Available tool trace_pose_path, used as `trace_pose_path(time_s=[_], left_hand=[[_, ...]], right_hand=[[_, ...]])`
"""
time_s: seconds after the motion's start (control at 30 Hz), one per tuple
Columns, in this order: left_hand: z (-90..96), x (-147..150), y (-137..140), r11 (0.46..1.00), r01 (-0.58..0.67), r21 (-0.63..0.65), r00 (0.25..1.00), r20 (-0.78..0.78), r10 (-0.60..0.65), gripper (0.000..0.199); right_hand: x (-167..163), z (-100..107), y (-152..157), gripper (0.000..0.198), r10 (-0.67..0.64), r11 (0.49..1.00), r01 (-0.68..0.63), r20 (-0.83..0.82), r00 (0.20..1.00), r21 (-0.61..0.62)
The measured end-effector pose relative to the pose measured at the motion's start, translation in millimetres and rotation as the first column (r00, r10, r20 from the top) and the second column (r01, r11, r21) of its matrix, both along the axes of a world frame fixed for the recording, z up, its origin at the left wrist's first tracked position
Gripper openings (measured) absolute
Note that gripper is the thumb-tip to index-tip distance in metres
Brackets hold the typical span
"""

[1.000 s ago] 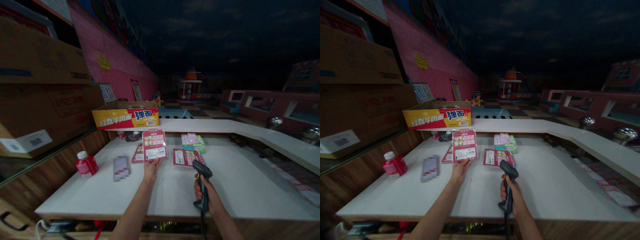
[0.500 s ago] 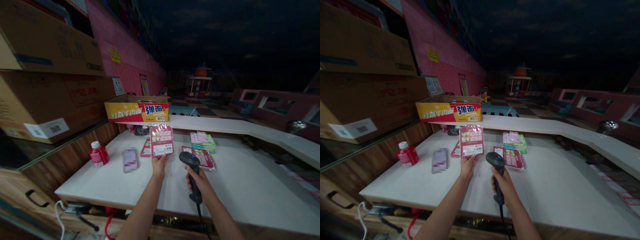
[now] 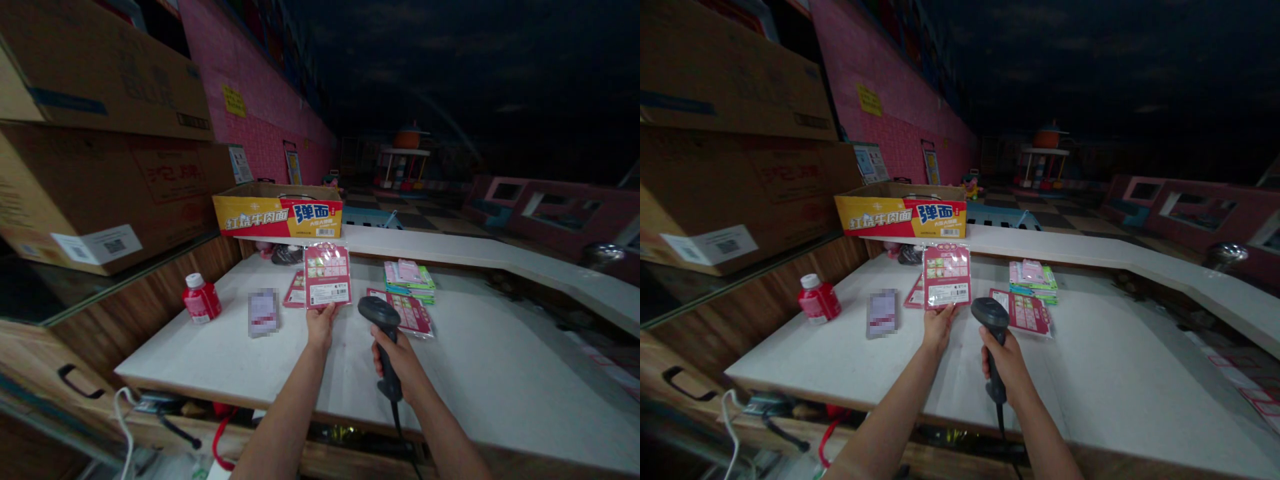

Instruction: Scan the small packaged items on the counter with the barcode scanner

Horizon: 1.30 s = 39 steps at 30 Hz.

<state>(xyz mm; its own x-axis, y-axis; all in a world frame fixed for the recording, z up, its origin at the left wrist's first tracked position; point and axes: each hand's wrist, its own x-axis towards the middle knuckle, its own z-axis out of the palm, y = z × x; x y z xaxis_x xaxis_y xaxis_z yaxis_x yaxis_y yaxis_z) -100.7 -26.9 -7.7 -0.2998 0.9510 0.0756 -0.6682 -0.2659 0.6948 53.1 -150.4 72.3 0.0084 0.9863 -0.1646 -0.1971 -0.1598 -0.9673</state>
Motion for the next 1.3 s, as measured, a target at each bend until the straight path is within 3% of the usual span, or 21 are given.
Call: trace_pose_path(time_s=[0.17, 0.3, 0.4, 0.57, 0.8, 1.07, 1.3], left_hand=[[-3.3, -2, 1, 1.000, 0.007, -0.011, 1.000, -0.019, -0.008, 0.046], [-1.4, -1, -1, 1.000, -0.001, 0.006, 0.999, -0.045, 0.002, 0.046], [0.7, -1, -2, 1.000, 0.004, -0.003, 0.999, -0.040, -0.004, 0.048], [3.2, -1, -3, 1.000, 0.017, -0.013, 0.998, -0.054, -0.017, 0.047], [4.1, -1, -4, 1.000, -0.015, -0.009, 0.997, -0.070, 0.015, 0.050], [12.6, -26, 1, 0.979, -0.198, -0.053, 0.977, -0.095, 0.192, 0.039], [34.8, -59, 12, 0.919, -0.276, -0.283, 0.952, -0.213, 0.220, 0.020]], right_hand=[[16, -7, 6, 0.050, -0.052, 0.998, 0.058, -0.149, 0.987, 0.037], [49, -19, 15, 0.044, -0.038, 0.998, 0.024, -0.285, 0.958, -0.053], [73, -31, 21, 0.044, 0.030, 0.997, -0.059, -0.455, 0.890, -0.050], [88, -46, 20, 0.041, 0.051, 0.999, -0.041, -0.625, 0.779, 0.031], [85, -45, 19, 0.039, 0.056, 0.998, -0.040, -0.558, 0.828, 0.041], [84, -47, 22, 0.038, 0.059, 0.998, -0.066, -0.596, 0.801, 0.011], [85, -47, 22, 0.039, 0.061, 0.998, -0.057, -0.582, 0.811, 0.026]])
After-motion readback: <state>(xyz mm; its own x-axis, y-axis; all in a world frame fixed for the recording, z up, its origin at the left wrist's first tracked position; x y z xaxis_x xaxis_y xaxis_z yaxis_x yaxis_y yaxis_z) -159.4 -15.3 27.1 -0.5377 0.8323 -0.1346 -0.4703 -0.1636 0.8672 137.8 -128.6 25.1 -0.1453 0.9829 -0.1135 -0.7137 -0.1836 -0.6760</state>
